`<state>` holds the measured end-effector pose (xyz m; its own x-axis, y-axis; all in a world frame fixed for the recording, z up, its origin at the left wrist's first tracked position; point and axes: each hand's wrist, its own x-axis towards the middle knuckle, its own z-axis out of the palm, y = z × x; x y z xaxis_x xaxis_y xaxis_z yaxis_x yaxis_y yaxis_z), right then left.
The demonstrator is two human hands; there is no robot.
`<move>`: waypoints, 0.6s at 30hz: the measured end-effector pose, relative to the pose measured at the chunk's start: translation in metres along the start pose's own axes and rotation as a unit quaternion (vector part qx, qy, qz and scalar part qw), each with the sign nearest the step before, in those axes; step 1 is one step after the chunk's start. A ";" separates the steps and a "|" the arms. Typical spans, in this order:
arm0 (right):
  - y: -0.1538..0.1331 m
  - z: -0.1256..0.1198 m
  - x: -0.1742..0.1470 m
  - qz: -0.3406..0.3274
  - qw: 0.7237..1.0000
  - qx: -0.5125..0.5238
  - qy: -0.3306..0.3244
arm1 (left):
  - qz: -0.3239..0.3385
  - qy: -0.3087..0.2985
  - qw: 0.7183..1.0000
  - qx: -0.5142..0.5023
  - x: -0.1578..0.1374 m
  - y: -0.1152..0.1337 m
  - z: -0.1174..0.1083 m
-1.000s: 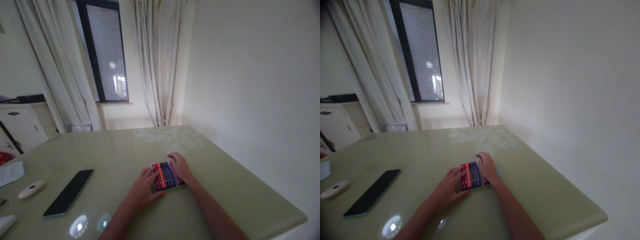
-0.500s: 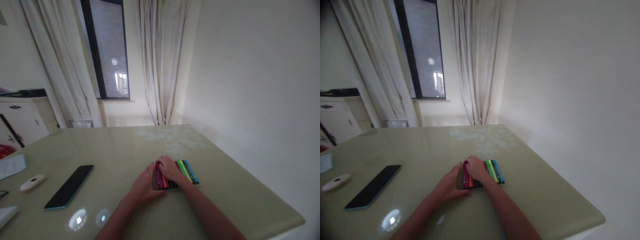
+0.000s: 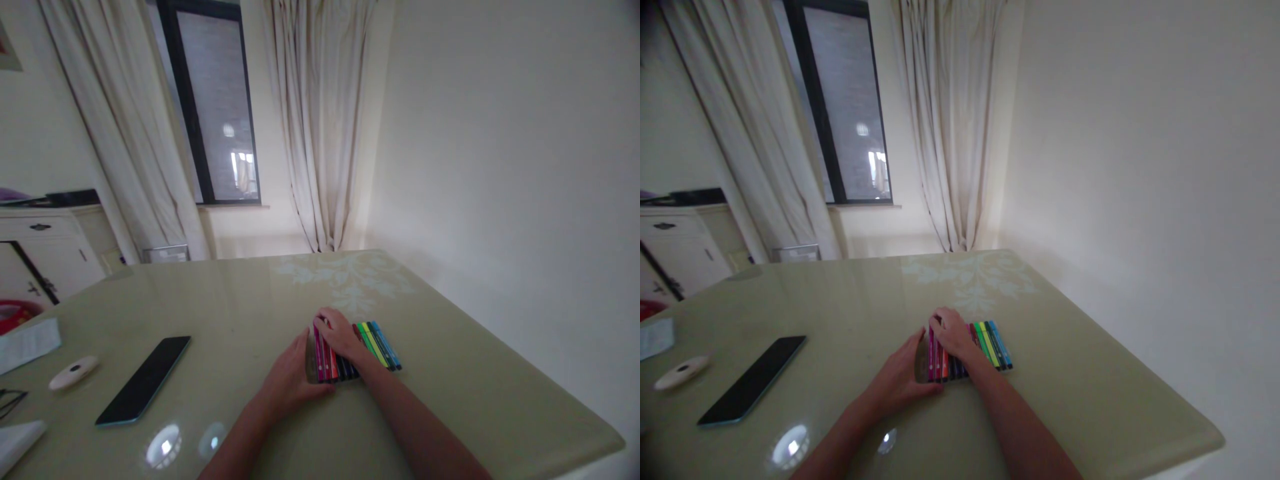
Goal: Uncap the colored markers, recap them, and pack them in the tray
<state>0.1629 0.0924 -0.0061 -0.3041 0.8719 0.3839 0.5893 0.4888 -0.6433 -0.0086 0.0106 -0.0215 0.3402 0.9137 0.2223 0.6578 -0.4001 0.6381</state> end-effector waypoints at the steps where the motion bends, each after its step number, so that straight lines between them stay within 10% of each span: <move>1: 0.000 -0.001 -0.001 0.000 1.000 0.025 0.000 | -0.009 -0.001 1.000 0.005 0.000 -0.001 0.000; 9: -0.004 -0.003 -0.007 -0.003 0.997 0.061 0.043 | -0.032 -0.021 0.999 0.034 -0.002 -0.004 0.001; 18: -0.002 -0.025 -0.006 0.074 0.951 0.067 0.292 | 0.026 0.018 0.996 0.085 -0.002 0.001 0.004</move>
<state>0.1819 0.0852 0.0092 0.2664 0.7845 0.5600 0.4802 0.3957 -0.7828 -0.0058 0.0084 -0.0245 0.3546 0.8923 0.2793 0.7458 -0.4501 0.4912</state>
